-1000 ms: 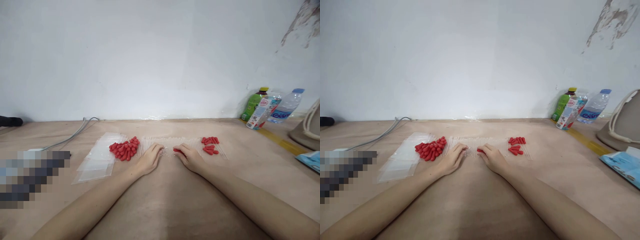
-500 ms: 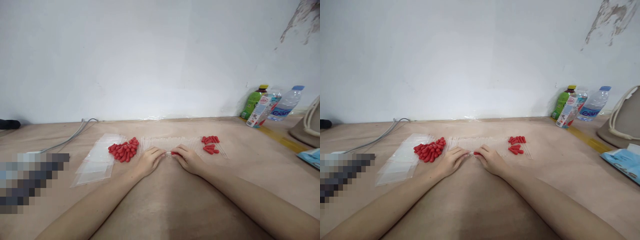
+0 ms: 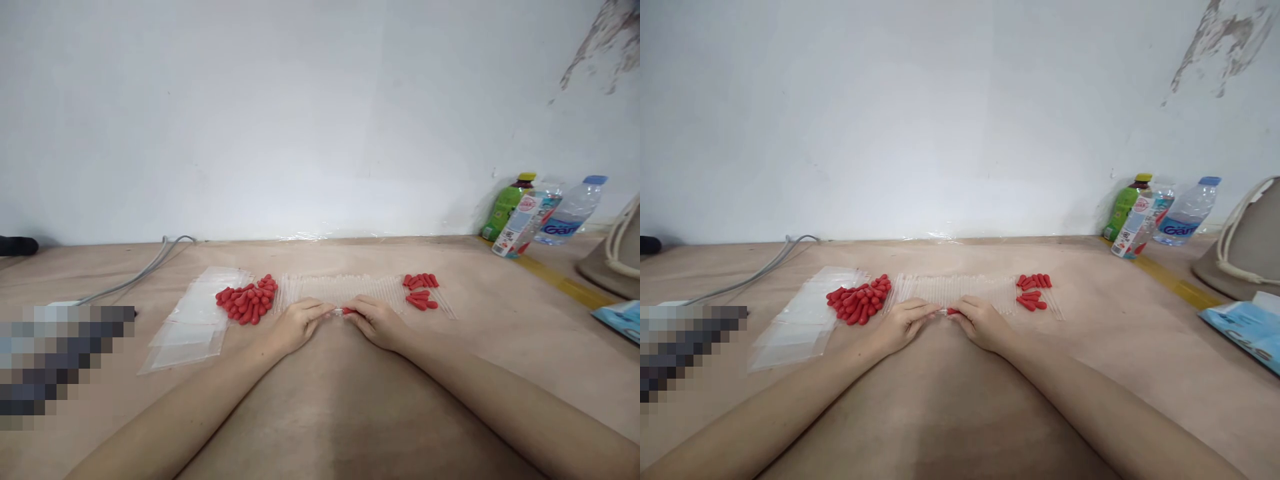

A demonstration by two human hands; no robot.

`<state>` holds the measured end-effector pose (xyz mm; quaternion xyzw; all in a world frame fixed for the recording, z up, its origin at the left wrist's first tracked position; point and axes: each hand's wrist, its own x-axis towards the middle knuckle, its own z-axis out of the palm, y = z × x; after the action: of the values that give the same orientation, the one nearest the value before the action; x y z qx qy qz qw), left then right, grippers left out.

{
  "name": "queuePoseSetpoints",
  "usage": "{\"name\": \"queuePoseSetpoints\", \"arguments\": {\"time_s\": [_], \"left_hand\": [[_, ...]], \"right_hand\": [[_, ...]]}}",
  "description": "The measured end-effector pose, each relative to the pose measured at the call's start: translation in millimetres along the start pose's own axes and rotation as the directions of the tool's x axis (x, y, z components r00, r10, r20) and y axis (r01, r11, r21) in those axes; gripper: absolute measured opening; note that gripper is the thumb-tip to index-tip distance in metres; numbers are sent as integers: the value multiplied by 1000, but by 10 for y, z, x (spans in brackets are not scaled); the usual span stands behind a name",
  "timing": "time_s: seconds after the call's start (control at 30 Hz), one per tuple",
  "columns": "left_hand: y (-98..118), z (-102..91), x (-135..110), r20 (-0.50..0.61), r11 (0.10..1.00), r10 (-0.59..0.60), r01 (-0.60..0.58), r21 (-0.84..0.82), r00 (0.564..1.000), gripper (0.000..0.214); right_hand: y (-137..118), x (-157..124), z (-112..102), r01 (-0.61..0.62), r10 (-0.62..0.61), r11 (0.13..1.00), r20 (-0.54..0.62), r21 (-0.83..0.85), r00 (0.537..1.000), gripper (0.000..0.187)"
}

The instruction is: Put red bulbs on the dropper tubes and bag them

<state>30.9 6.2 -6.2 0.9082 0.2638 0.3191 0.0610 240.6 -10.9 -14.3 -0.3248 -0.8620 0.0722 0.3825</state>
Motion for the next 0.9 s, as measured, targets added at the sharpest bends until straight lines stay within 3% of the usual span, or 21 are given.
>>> {"name": "queuePoseSetpoints", "arguments": {"time_s": [0.2,0.5,0.73,0.9], "left_hand": [[-15,3,-2,25,998,41,-42,48,999,28],[62,-7,-9,64,951,108,-122,285,992,30],[31,3,-3,-68,973,33,-17,231,997,25],[-34,-12,-20,-30,982,-22,27,189,999,23]], "right_hand": [[13,-10,-6,48,-48,998,12,-37,999,21],[10,-13,27,74,-67,982,41,-175,997,20],[97,4,-48,14,-21,974,-29,-226,999,14],[146,-4,-66,-40,32,984,-50,-172,998,14]]}}
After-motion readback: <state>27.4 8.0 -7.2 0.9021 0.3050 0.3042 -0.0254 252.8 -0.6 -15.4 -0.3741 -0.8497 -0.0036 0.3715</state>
